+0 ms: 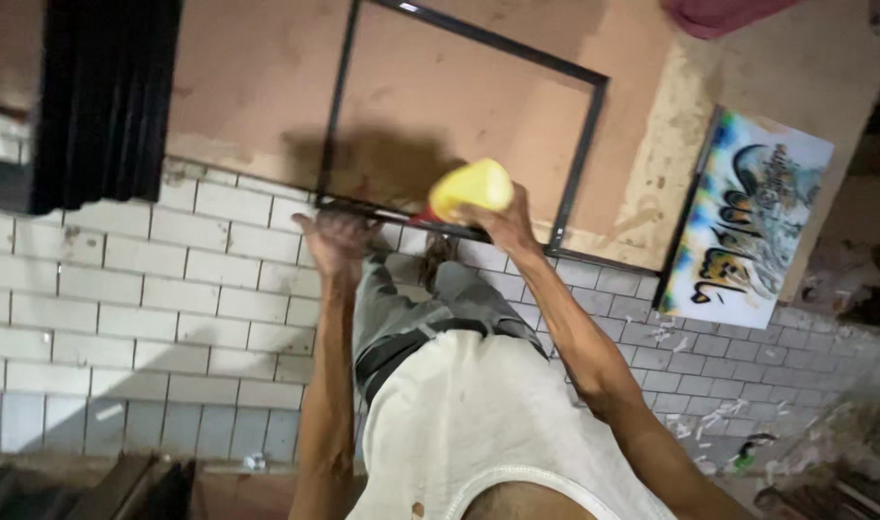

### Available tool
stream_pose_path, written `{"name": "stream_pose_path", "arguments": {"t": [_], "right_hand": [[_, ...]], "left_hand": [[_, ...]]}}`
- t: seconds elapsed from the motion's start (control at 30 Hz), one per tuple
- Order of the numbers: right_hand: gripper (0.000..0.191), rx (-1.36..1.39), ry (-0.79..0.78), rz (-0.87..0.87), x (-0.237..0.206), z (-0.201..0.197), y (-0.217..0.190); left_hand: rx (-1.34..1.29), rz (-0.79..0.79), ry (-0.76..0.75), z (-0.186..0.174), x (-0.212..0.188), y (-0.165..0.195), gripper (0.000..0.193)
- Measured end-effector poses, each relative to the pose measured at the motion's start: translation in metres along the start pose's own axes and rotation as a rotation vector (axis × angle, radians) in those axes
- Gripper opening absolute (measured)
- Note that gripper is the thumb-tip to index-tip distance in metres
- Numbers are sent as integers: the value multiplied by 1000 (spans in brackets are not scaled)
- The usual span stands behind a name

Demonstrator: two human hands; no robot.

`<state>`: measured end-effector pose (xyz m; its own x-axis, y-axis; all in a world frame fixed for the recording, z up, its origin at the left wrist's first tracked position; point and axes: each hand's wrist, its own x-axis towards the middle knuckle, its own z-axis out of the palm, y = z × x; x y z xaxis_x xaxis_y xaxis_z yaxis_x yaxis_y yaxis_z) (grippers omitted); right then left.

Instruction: The person applies glue from a yellow squeeze bottle along the inner edges of black picture frames, then lays a printed image face-down into each glued frame and stacks the assembled frames on the workbench, repeating the cycle for several prints.

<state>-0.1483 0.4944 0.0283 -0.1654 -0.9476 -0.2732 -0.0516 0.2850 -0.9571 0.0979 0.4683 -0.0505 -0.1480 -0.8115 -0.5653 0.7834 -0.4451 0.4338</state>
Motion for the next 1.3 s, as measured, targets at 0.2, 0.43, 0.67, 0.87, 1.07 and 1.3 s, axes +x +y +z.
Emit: {"name": "stream_pose_path", "arguments": {"t": [0.2,0.43,0.67,0.87,1.07,1.3], "right_hand": [[38,86,250,152,-63,-150,39],[43,1114,251,153,5,-265,60],[47,1730,81,270,106,-265,21],[58,2002,62,342,142,-258,29],[55,1441,-269,277,98,-248,68],[60,1389,-537,418,27,-124,103]], "left_hand": [[50,79,24,12,-2,-13,83],[228,234,232,26,-23,-40,60],[130,368,322,-24,-72,-88,24],[38,454,417,-72,-100,-95,23],[115,262,469,-95,-99,-126,22],[387,182,302,-141,-115,-105,26]]}}
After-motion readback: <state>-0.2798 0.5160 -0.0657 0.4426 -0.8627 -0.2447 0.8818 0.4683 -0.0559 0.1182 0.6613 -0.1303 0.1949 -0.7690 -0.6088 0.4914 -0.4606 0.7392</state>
